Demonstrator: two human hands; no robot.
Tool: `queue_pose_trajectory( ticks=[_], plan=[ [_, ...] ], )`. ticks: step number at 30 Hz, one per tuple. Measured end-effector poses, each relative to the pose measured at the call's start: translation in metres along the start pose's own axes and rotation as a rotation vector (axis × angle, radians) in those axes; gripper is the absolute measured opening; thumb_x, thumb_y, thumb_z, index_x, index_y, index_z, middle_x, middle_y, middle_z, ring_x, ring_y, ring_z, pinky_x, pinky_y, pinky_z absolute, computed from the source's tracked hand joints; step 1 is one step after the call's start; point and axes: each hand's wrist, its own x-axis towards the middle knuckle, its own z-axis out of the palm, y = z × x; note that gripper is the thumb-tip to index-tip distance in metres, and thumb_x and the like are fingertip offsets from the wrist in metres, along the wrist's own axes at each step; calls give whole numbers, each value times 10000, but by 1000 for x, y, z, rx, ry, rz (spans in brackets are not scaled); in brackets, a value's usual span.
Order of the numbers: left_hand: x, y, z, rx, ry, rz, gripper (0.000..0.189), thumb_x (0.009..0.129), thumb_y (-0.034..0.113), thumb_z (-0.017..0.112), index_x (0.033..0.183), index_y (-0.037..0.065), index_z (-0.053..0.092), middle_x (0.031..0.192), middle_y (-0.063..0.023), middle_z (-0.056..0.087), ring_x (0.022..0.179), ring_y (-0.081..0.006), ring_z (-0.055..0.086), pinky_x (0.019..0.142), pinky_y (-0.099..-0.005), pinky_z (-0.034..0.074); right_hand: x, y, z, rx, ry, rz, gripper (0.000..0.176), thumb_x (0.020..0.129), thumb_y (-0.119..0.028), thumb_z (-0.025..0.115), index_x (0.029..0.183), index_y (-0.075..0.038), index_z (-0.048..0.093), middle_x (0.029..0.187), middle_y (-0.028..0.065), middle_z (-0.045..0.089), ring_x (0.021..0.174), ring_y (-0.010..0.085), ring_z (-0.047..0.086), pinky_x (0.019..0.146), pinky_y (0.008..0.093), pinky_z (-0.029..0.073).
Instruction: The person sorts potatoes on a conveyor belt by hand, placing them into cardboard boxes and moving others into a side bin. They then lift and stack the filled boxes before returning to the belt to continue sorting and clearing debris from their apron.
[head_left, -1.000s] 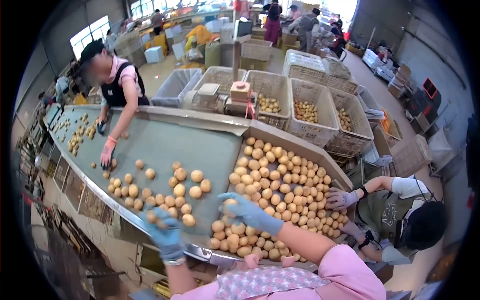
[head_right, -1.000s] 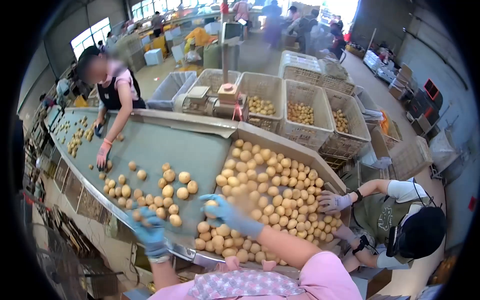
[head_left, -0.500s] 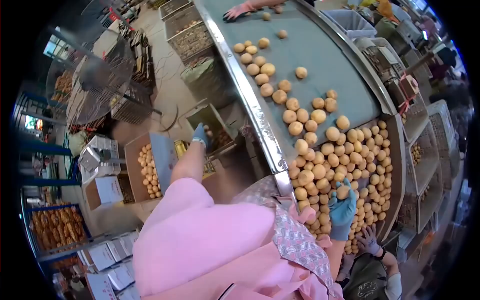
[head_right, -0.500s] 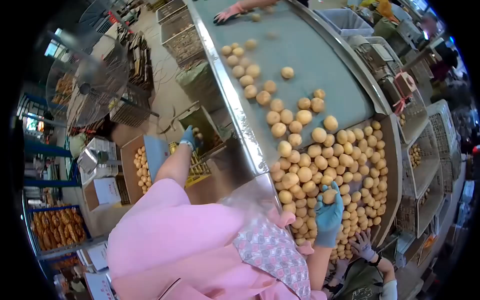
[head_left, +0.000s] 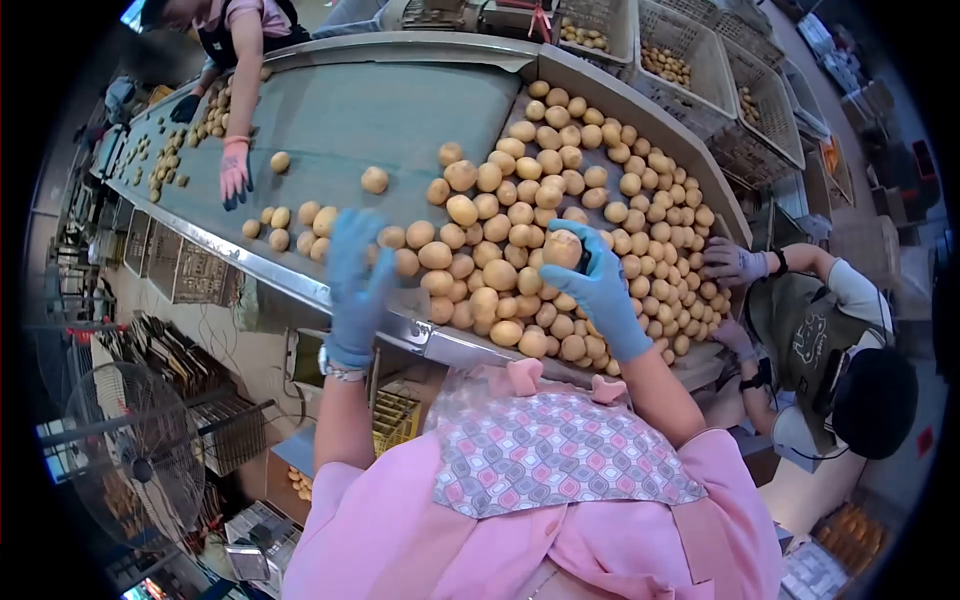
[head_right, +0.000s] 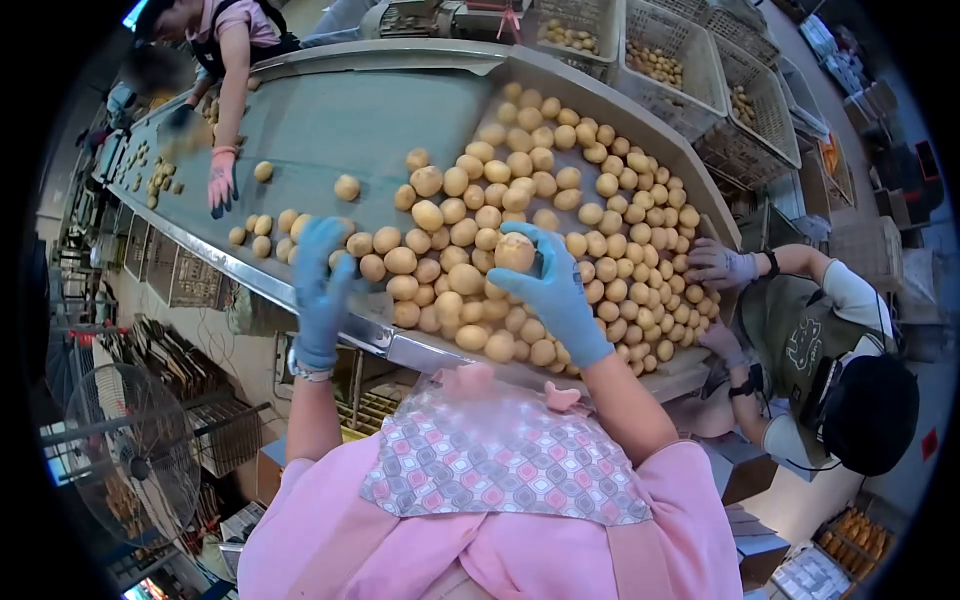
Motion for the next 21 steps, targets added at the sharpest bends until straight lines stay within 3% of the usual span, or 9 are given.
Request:
queue_pose_trajectory(
  ticks=[1,3,6,10,13,15,16,18,21],
  plan=[
    [8,15,16,-62,-169,89,368,932,41,700,1299,13,691,1376,-145,637,1364,-314,551,1163,-438,412,-1,-2,-1,-71,3,-40,620,833,-195,908,1386,-83,650,1174,23,599,1096,161,589,990,317,516],
    [17,61,43,-190,-254,170,323,890,47,751,1213,42,739,1353,-134,655,1388,-339,543,1161,-459,419,-2,-7,-2,-213,16,-119,583,809,-222,915,1328,-89,687,1138,54,611,1099,205,599,972,352,521],
    [27,106,71,-319,-184,127,352,861,87,832,1199,98,736,1330,-90,661,1379,-381,554,1132,-500,458,-5,2,-5,-420,48,-289,596,807,-281,893,1333,-96,685,1163,109,624,1065,291,617,927,418,530],
    [27,98,107,-255,-205,312,253,861,96,853,1071,78,713,1293,-93,678,1386,-376,559,1128,-489,471,-11,-7,0,-413,-27,-213,526,830,-296,877,1256,-53,688,1135,114,629,1041,279,626,920,432,524],
    [26,92,102,-484,17,-48,107,949,36,744,1053,32,716,1268,-107,693,1351,-310,578,1160,-463,432,-13,19,8,-244,-76,-135,493,871,-330,868,1246,-72,679,1176,90,643,1079,233,636,933,404,545],
    [26,71,103,-407,129,-165,279,1019,41,631,1288,-31,638,1389,-135,627,1370,-288,539,1198,-458,391,-19,15,7,348,-154,246,472,940,-253,806,1345,-96,620,1265,70,654,1145,207,653,946,339,569],
    [30,58,101,-224,98,-83,375,1020,60,635,1380,-33,591,1447,-155,593,1390,-317,527,1202,-466,386,-20,13,8,667,-189,400,470,975,-214,774,1394,-108,590,1310,60,659,1178,194,661,952,306,580],
    [30,42,108,181,30,114,357,1020,88,640,1358,-23,629,1458,-201,597,1415,-379,521,1186,-490,403,-20,24,7,1023,-197,553,447,1034,-209,712,1445,-113,567,1351,67,666,1184,186,680,915,270,604],
    [32,33,112,105,1,137,341,1015,74,631,1341,-23,642,1440,-198,609,1398,-376,533,1173,-487,414,8,142,-27,1676,-316,648,444,1083,-368,600,1410,-68,595,1306,129,665,1014,190,698,764,277,644]
  ],
)
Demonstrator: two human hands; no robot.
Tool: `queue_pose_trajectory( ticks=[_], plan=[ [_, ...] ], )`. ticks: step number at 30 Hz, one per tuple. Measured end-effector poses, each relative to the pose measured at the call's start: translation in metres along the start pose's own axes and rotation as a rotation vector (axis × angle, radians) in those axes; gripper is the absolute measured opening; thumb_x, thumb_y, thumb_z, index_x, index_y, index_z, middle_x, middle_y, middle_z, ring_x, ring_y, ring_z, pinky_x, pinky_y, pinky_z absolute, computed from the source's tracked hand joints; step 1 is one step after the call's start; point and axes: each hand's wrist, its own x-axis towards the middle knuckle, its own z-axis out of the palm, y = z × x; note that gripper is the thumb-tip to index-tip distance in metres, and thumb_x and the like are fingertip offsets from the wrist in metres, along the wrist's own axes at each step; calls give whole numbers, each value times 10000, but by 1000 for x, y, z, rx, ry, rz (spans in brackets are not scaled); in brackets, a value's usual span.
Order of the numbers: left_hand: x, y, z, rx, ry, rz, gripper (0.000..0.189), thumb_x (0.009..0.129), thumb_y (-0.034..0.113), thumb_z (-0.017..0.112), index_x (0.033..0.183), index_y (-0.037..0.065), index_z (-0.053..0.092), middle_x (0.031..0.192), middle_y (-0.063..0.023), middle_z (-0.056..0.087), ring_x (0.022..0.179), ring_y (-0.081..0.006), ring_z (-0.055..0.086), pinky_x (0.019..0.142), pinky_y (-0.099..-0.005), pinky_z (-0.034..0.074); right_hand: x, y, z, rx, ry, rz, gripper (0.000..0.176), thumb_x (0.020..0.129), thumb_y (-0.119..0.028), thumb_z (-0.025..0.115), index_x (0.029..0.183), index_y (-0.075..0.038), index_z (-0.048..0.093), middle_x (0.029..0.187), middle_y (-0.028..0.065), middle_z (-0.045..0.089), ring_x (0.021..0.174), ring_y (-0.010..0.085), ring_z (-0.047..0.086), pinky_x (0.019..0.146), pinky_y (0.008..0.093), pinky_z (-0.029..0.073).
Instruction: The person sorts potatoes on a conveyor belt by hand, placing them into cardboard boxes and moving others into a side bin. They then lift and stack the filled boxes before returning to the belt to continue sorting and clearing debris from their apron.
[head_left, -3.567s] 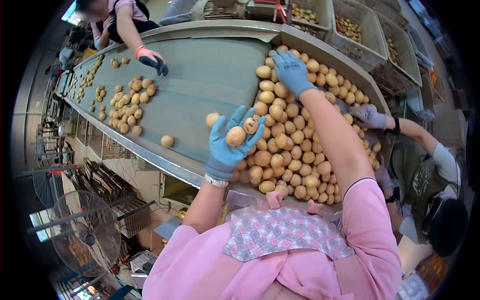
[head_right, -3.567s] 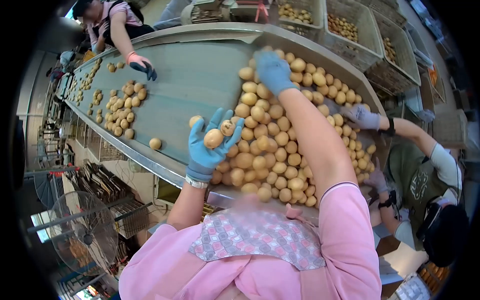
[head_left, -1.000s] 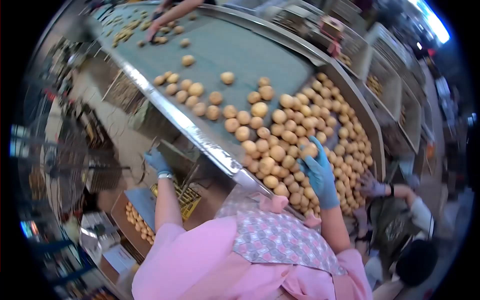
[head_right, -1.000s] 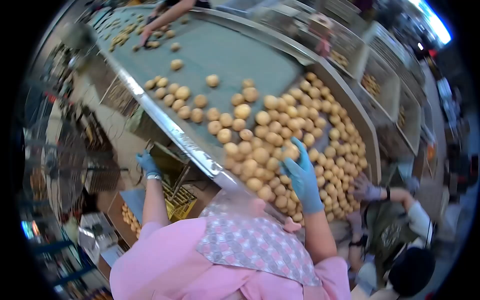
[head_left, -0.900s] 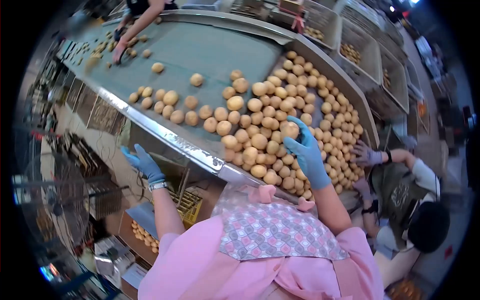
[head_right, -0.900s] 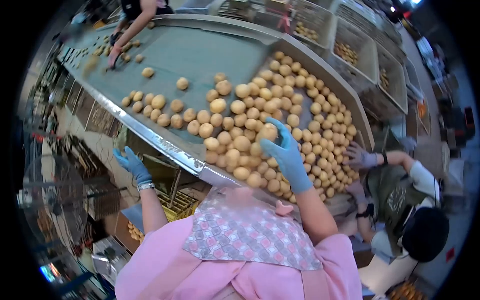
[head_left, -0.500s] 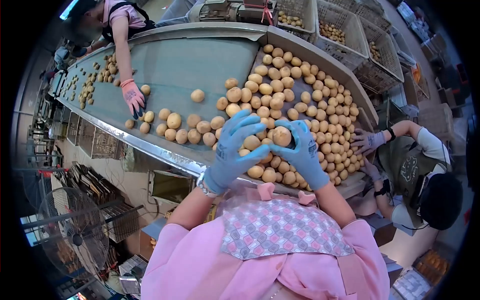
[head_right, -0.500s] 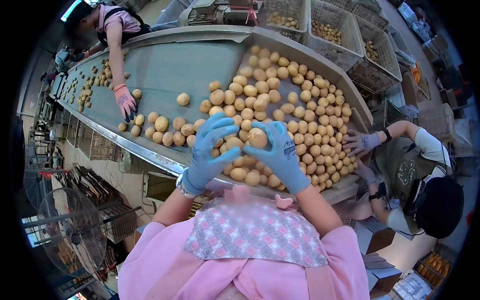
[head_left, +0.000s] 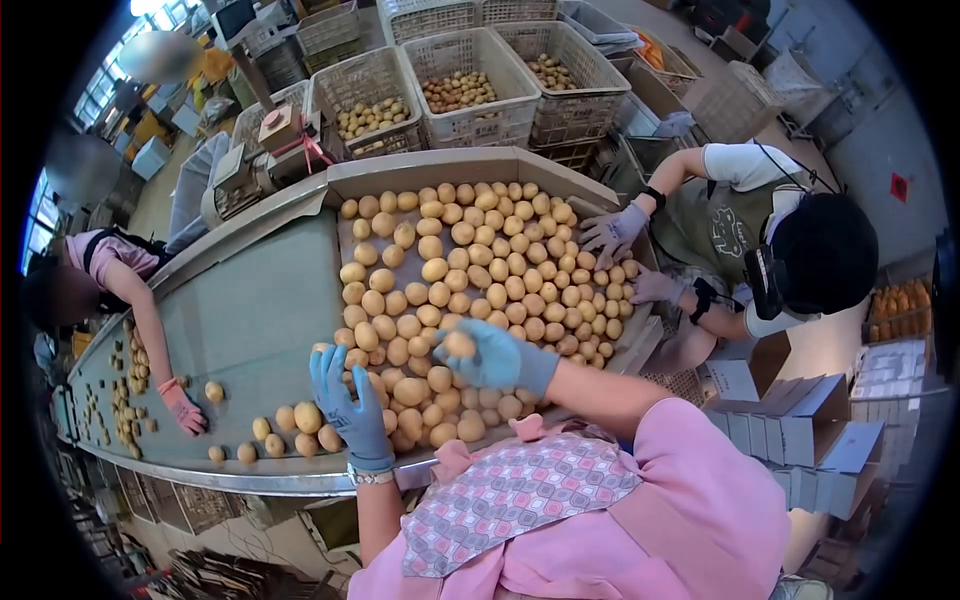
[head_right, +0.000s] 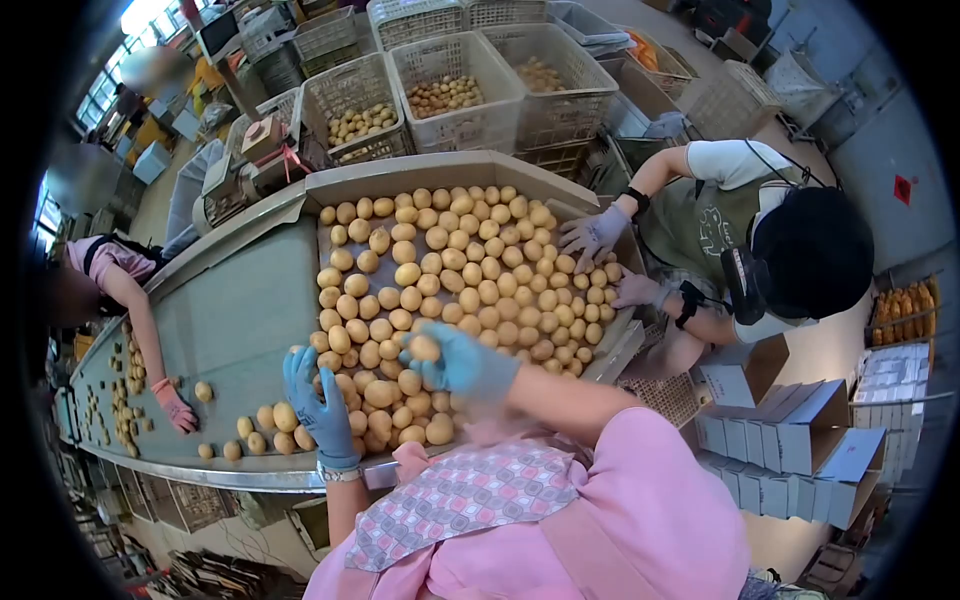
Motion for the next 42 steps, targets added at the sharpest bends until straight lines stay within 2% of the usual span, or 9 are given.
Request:
queue_pose_trajectory(
  ticks=[5,8,17,22,25,31,34,39,42],
  plan=[
    [2,-2,0,-112,-50,-46,335,1001,39,610,1328,-3,668,1418,-181,627,1385,-384,534,1162,-500,414,-83,-277,74,179,163,-788,157,1013,-196,616,953,-53,589,975,94,648,891,275,652,823,400,635],
    [6,16,-3,-140,-63,-101,336,1002,41,614,1332,2,670,1413,-176,630,1392,-386,530,1165,-498,413,-148,-399,141,-232,245,-1454,461,1079,-424,528,1257,-7,608,1204,224,671,1157,417,669,1045,565,585],
    [5,21,-3,-190,-52,-143,357,981,13,646,1338,-2,662,1420,-174,628,1410,-379,529,1165,-480,431,-49,-70,55,-1922,570,-897,507,1053,-196,674,1508,-18,539,1356,89,668,1199,195,656,1003,332,550],
    [23,50,-34,-176,-605,254,411,933,200,714,1326,78,697,1484,-144,612,1456,-440,472,1218,-501,346,-51,40,74,-2546,-248,-940,358,873,-163,676,1212,-60,621,1176,137,670,1075,333,658,868,447,521],
    [12,14,-36,76,-799,384,434,970,316,686,1355,116,692,1502,-135,603,1470,-441,452,1237,-509,310,-64,35,38,-2529,38,-749,546,962,-227,680,1481,-100,568,1531,138,556,1411,369,518,1197,513,391],
    [45,-129,-41,421,-447,-130,410,1001,259,639,1365,74,669,1466,-203,600,1394,-425,512,1158,-520,392,-56,-7,10,-2601,363,-974,421,948,-233,709,1348,-105,677,1427,139,632,1317,376,578,1113,518,455],
    [45,-73,-48,435,-138,-36,385,984,214,626,1338,72,681,1443,-203,605,1380,-430,508,1149,-512,409,-33,-23,10,-2372,411,-1040,326,971,-200,700,1282,-101,708,1337,134,684,1238,356,629,1044,479,513],
    [26,42,-14,-57,-717,392,448,873,249,782,1316,200,738,1520,-175,555,1462,-439,431,1221,-609,301,49,-88,71,-2516,481,-1243,202,988,-118,606,1166,-67,686,1105,138,704,979,340,691,857,421,574],
    [-1,5,9,37,-673,258,483,830,300,826,1305,276,742,1567,-158,513,1494,-445,395,1230,-650,258,135,-128,62,-2875,915,-799,235,986,-136,598,1190,-155,714,1099,95,711,993,300,710,802,440,600]
  ],
)
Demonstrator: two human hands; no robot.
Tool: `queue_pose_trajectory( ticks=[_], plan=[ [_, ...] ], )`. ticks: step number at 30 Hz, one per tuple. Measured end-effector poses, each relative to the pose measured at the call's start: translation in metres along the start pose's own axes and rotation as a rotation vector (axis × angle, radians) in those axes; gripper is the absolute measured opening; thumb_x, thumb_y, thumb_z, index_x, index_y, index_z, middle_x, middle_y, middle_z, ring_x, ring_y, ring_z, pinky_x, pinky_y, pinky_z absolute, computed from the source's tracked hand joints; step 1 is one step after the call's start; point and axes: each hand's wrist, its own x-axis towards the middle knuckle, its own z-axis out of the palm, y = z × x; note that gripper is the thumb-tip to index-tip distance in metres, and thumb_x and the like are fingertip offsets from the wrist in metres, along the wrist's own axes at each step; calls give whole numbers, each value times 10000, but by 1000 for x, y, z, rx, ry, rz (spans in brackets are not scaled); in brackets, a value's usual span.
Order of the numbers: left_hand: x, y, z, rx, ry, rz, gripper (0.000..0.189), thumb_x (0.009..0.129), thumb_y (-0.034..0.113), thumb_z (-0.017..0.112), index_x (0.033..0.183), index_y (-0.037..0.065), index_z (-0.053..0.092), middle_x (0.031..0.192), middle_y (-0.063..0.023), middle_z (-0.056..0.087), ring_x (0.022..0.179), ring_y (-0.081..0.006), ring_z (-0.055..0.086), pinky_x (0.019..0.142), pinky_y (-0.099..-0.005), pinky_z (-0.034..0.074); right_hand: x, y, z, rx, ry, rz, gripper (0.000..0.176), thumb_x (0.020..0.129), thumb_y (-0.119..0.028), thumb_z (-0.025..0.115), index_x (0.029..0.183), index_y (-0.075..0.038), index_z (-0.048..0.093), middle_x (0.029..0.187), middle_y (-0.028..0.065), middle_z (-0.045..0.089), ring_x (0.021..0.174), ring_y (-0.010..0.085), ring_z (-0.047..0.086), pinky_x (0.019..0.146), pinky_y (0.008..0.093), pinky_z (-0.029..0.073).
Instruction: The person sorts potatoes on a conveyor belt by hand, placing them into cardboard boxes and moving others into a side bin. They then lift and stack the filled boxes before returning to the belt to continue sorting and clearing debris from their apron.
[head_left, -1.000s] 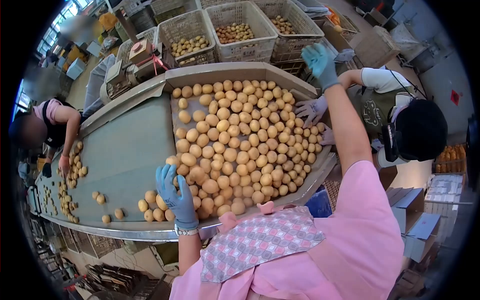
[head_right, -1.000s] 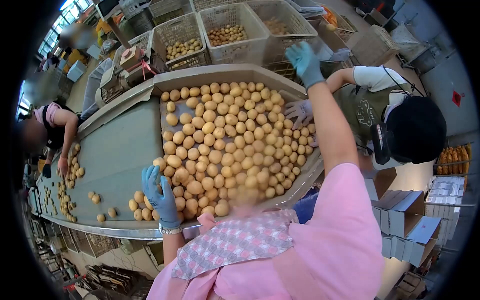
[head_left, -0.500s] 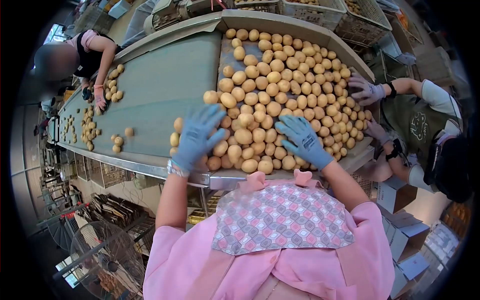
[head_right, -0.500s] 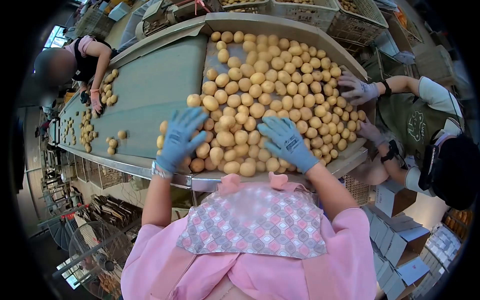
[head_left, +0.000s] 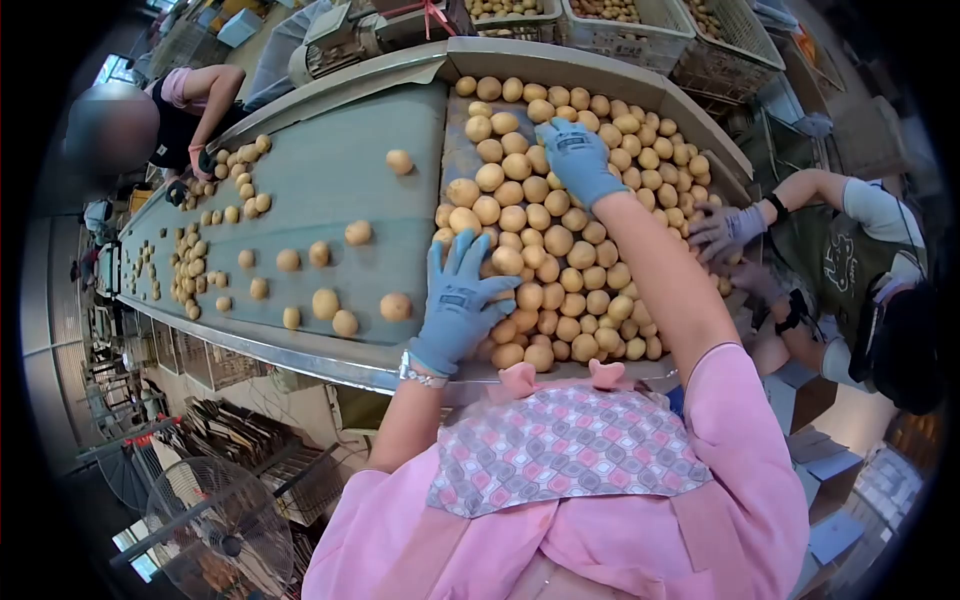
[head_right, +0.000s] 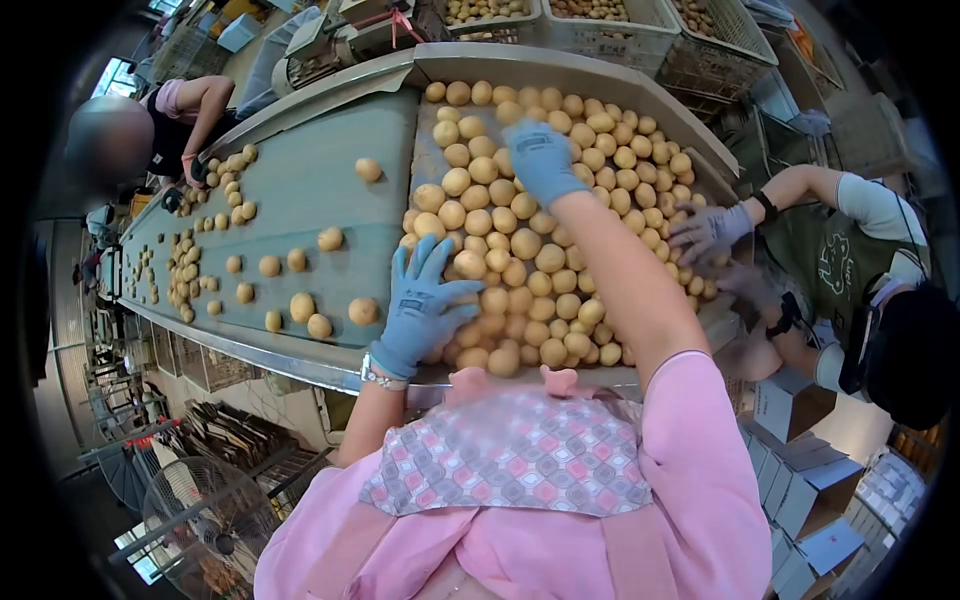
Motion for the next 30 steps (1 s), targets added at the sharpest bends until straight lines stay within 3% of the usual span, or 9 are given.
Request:
queue_pose_trajectory(
  ticks=[4,9,16,18,20,21,24,28,30],
  plan=[
    [-4,-10,-4,143,261,-340,395,892,126,737,1283,178,725,1519,-164,533,1432,-452,435,1197,-629,313,24,-21,-29,-249,-261,2,265,993,-188,623,1234,-218,731,1162,79,712,1051,282,713,782,455,613],
    [-2,-20,-13,-253,531,-325,336,988,41,624,1319,47,683,1440,-206,588,1334,-376,575,1125,-485,469,35,-7,-49,-42,-424,-66,354,967,-174,656,1318,-207,682,1259,151,657,1148,330,674,899,440,592],
    [-6,-16,-26,-1524,215,-566,411,1131,229,503,1496,51,566,1456,-163,607,1254,-259,658,1009,-378,578,21,61,-56,1150,-434,-106,469,930,-205,730,1385,-127,648,1314,106,643,1168,231,634,1002,379,552],
    [3,-8,-32,-1951,280,-561,496,1145,297,478,1580,60,476,1474,-165,611,1216,-269,682,1024,-364,566,-22,1,-56,1160,-176,-170,544,951,-229,748,1465,-127,601,1346,81,634,1168,208,625,1013,363,551],
    [9,-4,-46,-2139,241,-693,516,1146,306,466,1603,69,429,1471,-155,619,1112,-230,701,928,-314,585,-48,-48,-121,1242,-552,-156,636,961,-276,761,1543,-127,551,1391,118,633,1198,209,626,1026,353,548],
    [9,-5,-51,-2228,217,-766,527,1147,310,461,1615,73,406,1469,-151,623,1061,-211,711,879,-288,595,-48,-62,-126,1218,-482,-236,612,973,-294,751,1530,-125,562,1379,127,641,1206,213,631,1035,363,542],
    [-25,-65,-1,-2566,162,-330,479,1145,303,465,1577,97,462,1443,-128,627,917,-137,674,707,-214,557,-32,-48,-87,1262,-243,-97,540,991,-293,724,1475,-92,594,1340,158,659,1206,252,647,1047,401,531],
    [-40,-71,-16,-2080,835,-593,428,1136,282,486,1538,137,509,1342,-101,656,845,-101,632,615,-196,511,-21,-25,-49,552,205,219,433,996,-215,677,1383,-29,626,1307,188,661,1176,342,655,1027,453,538],
    [-40,-68,-19,-1653,908,-592,437,1123,255,517,1539,125,495,1374,-95,649,895,-120,642,712,-197,549,-29,-32,-48,548,209,-70,468,1020,-255,638,1418,-11,599,1411,209,622,1288,374,608,1110,476,489]
  ],
)
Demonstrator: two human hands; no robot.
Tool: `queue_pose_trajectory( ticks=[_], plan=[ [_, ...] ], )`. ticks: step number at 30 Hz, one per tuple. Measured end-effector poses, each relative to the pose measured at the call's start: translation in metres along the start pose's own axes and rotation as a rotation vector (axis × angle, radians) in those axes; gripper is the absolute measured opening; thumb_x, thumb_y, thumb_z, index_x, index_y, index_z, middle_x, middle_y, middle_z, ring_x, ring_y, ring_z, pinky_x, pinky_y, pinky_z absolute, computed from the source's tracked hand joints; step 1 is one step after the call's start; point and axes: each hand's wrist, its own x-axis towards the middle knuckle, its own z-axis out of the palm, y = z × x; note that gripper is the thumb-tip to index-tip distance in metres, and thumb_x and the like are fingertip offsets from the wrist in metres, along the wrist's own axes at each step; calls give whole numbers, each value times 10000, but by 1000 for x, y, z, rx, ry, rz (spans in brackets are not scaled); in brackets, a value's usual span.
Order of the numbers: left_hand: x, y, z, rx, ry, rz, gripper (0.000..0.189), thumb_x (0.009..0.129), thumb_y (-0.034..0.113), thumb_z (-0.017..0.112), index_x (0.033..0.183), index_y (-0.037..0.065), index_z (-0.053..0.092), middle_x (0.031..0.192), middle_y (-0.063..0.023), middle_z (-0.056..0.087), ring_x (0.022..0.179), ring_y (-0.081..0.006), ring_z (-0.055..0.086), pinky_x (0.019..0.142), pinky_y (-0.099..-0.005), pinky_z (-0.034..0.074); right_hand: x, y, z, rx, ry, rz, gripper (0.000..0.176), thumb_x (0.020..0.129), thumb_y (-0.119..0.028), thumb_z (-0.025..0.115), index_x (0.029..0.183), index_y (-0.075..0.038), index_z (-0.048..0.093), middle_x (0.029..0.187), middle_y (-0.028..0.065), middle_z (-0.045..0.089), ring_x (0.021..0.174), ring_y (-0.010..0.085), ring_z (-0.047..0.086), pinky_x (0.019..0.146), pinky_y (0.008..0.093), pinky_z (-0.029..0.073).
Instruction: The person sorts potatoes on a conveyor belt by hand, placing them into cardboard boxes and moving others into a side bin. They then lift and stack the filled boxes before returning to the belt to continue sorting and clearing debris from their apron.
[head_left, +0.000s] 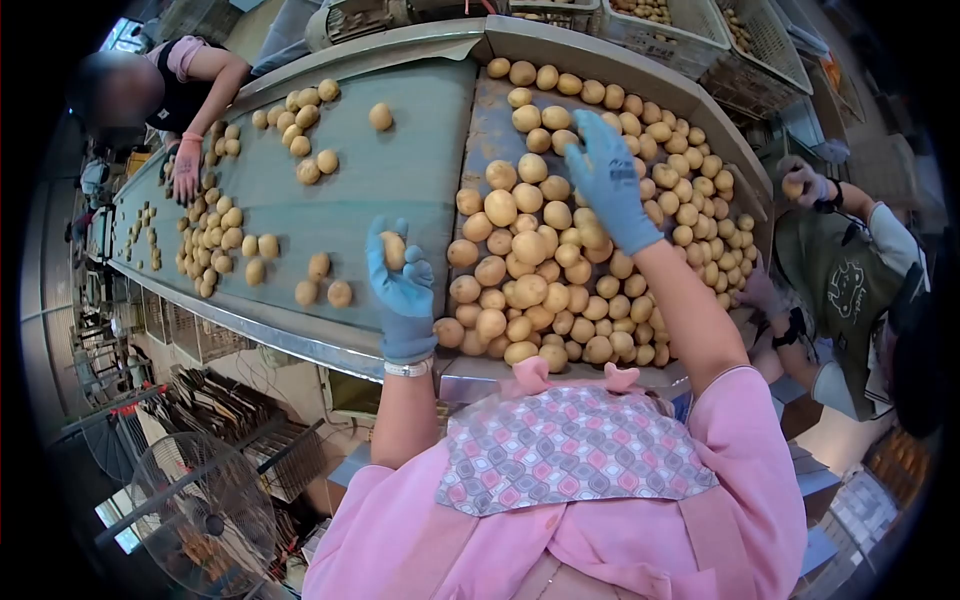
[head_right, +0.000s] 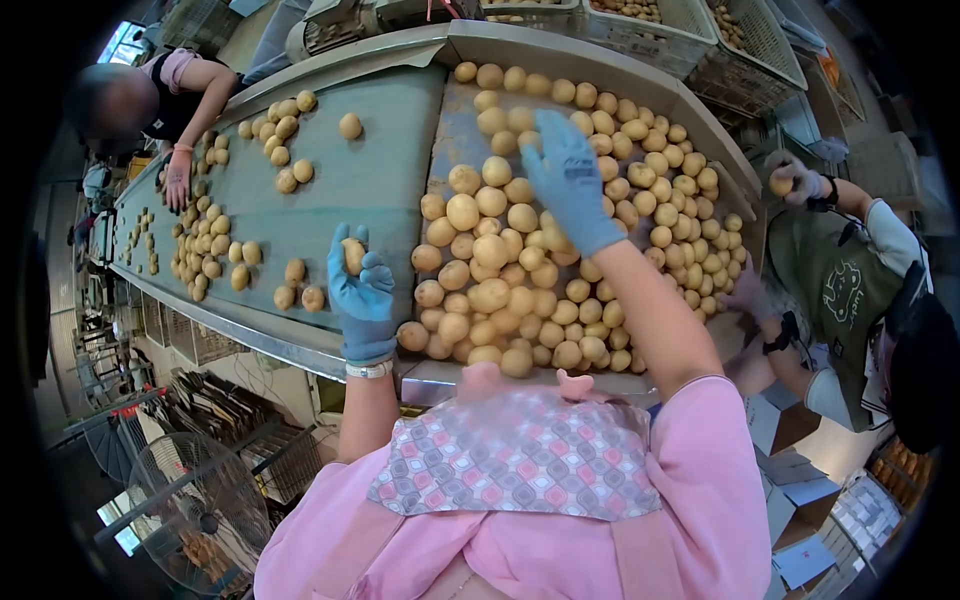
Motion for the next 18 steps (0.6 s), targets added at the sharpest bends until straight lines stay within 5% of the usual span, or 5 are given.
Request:
queue_pose_trajectory(
  ticks=[5,10,13,16,18],
  plan=[
    [-8,-2,49,898,-4,644,425,1053,205,639,1453,77,571,1431,-81,641,1083,-222,665,907,-298,578,-33,-56,28,-116,-202,-540,371,995,-237,628,1325,-71,662,1415,194,608,1335,366,554,1103,493,457],
    [-6,4,32,1627,-36,675,347,1038,274,662,1318,71,693,1482,-87,621,1264,-296,619,1100,-451,443,-25,-38,18,-40,-131,-135,415,1012,-236,604,1404,-99,620,1496,220,541,1383,397,519,1131,509,425],
    [-7,7,32,1296,-135,447,380,1078,284,601,1388,68,641,1531,-110,562,1325,-287,581,1142,-468,432,-39,-67,-5,49,-101,-246,437,952,-170,655,1385,-121,621,1437,205,573,1335,384,552,1078,505,464],
    [-11,18,44,-260,-136,-177,424,1114,251,546,1489,54,543,1610,-146,457,1384,-283,536,1187,-477,435,-64,-55,-6,-31,-240,-335,477,919,-139,685,1392,-129,618,1440,188,577,1336,379,555,1092,512,458],
    [-10,4,31,-52,-196,-23,517,1132,187,504,1600,42,342,1562,-143,448,1411,-295,515,1199,-466,458,-84,-52,-8,-79,-335,-390,507,898,-118,705,1396,-135,616,1442,177,580,1336,376,557,1101,517,454]
  ],
)
